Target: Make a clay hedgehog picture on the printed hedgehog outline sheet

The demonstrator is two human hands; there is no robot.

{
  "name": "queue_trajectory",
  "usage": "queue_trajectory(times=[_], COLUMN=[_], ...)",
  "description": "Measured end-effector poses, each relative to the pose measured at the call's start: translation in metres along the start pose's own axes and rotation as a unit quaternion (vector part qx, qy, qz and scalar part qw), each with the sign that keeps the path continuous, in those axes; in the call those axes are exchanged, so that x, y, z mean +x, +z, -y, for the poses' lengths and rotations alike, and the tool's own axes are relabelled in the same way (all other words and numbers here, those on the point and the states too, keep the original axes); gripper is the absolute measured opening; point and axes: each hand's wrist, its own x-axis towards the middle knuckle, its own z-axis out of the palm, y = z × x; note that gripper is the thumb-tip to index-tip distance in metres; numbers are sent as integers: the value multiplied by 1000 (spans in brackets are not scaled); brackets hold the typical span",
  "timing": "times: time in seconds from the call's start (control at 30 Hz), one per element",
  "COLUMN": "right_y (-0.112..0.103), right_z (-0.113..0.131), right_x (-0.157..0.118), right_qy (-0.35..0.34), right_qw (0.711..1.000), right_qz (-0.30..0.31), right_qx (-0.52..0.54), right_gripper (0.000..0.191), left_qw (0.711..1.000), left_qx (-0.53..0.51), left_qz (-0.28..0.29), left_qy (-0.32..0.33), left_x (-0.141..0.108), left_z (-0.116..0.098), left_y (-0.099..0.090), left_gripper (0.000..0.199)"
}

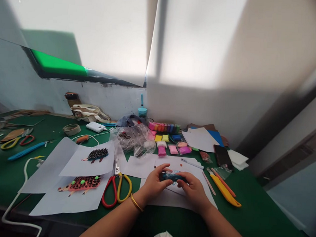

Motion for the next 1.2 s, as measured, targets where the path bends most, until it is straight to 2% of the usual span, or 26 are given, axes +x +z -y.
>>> queue_trajectory(times=[0.1, 0.17, 0.4, 0.5, 0.67, 0.77, 0.83, 0.9, 0.97, 1.0, 1.07, 1.13, 1.2], right_y=[2, 3, 2, 1, 0, 1, -6, -25, -61, -84, -133, -177, -206], right_z=[1, 0, -3, -2, 2, 7, 10, 10, 4, -3, -24, -50, -76], right_x=[-2, -2, 0, 1, -1, -3, 0, 10, 27, 37, 55, 69, 77], right_qy=[-7, -10, 0, -15, -51, -45, -37, -19, 30, 60, 158, 258, 323], right_qw=[1000, 999, 998, 999, 998, 998, 995, 987, 963, 936, 863, 800, 779], right_qz=[13, 10, -32, -17, 3, 18, 34, 33, -50, -102, -181, -201, -171], right_qx=[-16, -29, -51, -34, -26, -48, -84, -155, -264, -331, -445, -503, -509], right_gripper=[29, 31, 33, 31, 18, 22, 31, 46, 57, 62, 72, 86, 98], left_qw=[995, 993, 999, 998, 997, 997, 997, 997, 996, 996, 996, 997, 997], left_qx=[96, 109, 6, -34, -48, -51, -52, -55, -57, -57, -55, -52, -48], left_qz=[-17, -25, -43, -46, -42, -39, -47, -53, -56, -56, -56, -51, -45], left_qy=[35, 35, 15, -7, -32, -34, -33, -29, -27, -28, -31, -34, -37], left_x=[-3, -4, -3, -3, -3, -3, -2, -2, -2, -2, -3, -3, -3], left_z=[0, 1, 4, 0, -1, 1, 2, 3, 3, 3, 1, -1, -3], left_y=[0, -1, 1, 1, 0, 0, 0, 0, 0, 0, 1, 2, 3], left_gripper=[35, 27, 29, 32, 36, 37, 39, 40, 41, 42, 42, 42, 42])
